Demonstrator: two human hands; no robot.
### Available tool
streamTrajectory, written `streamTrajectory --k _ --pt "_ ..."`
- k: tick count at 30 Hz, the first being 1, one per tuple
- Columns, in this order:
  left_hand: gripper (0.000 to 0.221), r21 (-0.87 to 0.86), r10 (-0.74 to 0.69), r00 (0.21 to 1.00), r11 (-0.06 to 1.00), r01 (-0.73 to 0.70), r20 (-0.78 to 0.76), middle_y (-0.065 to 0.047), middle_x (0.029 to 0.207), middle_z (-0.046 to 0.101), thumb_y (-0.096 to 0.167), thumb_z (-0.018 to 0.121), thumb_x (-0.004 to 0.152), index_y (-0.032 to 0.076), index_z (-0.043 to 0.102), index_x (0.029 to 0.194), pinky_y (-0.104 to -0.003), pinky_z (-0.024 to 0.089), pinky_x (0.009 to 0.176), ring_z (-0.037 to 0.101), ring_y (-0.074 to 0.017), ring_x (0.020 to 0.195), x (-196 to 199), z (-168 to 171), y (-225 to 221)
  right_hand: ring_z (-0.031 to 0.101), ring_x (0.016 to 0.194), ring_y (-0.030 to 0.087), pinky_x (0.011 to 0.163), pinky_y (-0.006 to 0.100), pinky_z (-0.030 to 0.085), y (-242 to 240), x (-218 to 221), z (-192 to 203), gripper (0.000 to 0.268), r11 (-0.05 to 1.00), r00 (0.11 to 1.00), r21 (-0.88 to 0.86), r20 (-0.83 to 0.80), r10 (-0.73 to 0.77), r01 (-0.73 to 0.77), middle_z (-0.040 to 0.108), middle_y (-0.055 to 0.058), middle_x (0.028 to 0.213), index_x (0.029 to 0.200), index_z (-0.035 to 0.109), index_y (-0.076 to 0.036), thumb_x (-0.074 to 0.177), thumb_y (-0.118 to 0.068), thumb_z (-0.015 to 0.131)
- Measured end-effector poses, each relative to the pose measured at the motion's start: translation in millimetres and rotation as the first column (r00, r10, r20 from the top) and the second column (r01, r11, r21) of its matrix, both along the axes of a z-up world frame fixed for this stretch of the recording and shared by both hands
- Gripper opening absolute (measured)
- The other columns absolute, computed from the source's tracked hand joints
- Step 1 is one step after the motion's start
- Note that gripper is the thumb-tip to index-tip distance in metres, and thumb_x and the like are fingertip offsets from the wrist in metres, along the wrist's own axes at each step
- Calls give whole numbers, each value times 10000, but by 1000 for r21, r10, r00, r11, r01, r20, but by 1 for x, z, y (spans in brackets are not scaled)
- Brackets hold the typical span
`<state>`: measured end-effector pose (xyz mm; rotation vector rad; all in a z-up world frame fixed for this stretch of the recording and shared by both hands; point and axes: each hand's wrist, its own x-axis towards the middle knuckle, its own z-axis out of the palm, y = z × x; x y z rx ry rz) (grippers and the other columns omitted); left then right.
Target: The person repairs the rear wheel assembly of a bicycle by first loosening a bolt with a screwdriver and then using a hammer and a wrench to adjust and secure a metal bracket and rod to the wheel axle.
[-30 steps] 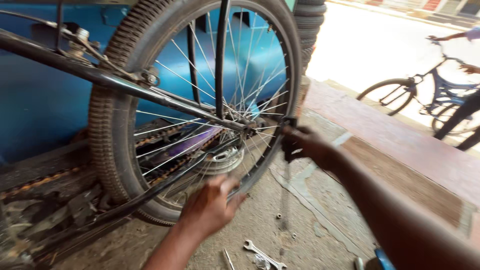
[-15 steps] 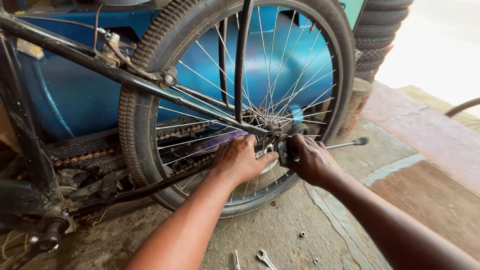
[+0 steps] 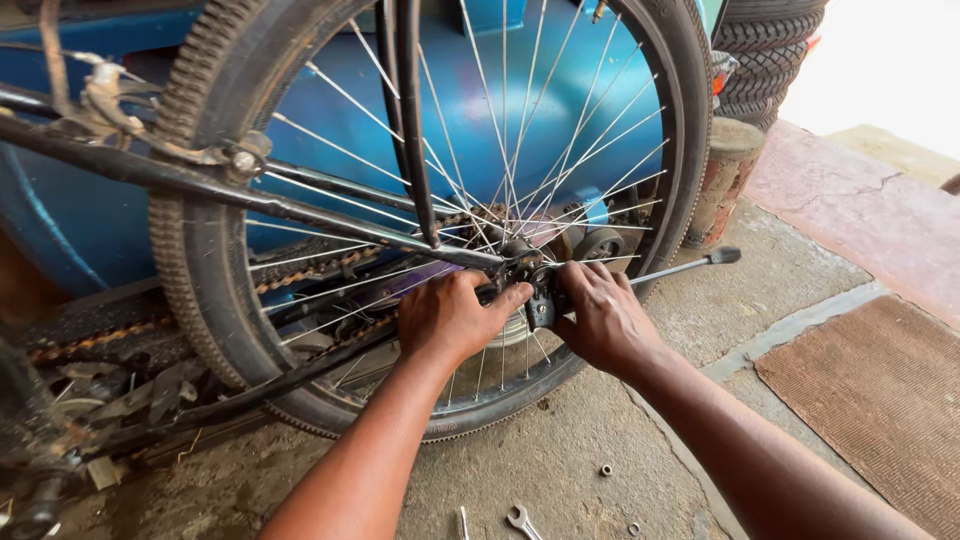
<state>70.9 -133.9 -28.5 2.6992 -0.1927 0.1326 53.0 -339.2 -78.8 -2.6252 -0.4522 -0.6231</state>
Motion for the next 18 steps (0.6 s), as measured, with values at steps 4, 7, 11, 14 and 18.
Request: streamTrajectory --k 4,7,11,14,18 --pt "787 20 28 1000 999 -28 13 -120 994 777 863 602 732 183 793 1080 -495 543 881 729 -322 983 -1 4 -5 605 1073 300 847 490 458 3 11 -5 373 996 993 -73 -102 -66 59 670 141 1038 1035 557 -47 824 -268 770" --pt "771 30 26 998 999 -28 64 -138 954 777 856 594 745 175 800 1042 -482 560 848 742 -325 944 1 4 -8 596 1098 317 924 501 449 10 16 -5 366 994 987 -96 -146 -73 59 679 165 1011 1057 541 -28 835 -243 738" --pt "730 51 -15 991 999 9 133 -141 878 768 838 589 770 161 825 906 -487 547 824 734 -334 899 8 -2 -10 591 1107 350 900 538 440 14 18 -2 498 998 998 -58 -50 -31 28 695 180 1018 1238 518 -6 828 -204 717" --pt "704 39 -7 956 999 -5 292 -161 822 755 818 605 769 154 826 843 -504 535 775 725 -356 844 9 -9 -12 632 1049 319 877 500 464 18 22 -3 452 996 990 -33 -113 -85 82 709 147 975 1198 557 -53 794 -192 705" --pt "706 51 2 935 998 -21 356 -166 741 743 802 579 817 135 805 778 -504 531 729 725 -358 773 6 -16 -14 674 717 320 683 463 523 22 35 -12 250 990 990 -44 -17 -138 137 696 148 777 1017 641 -51 784 -133 679"
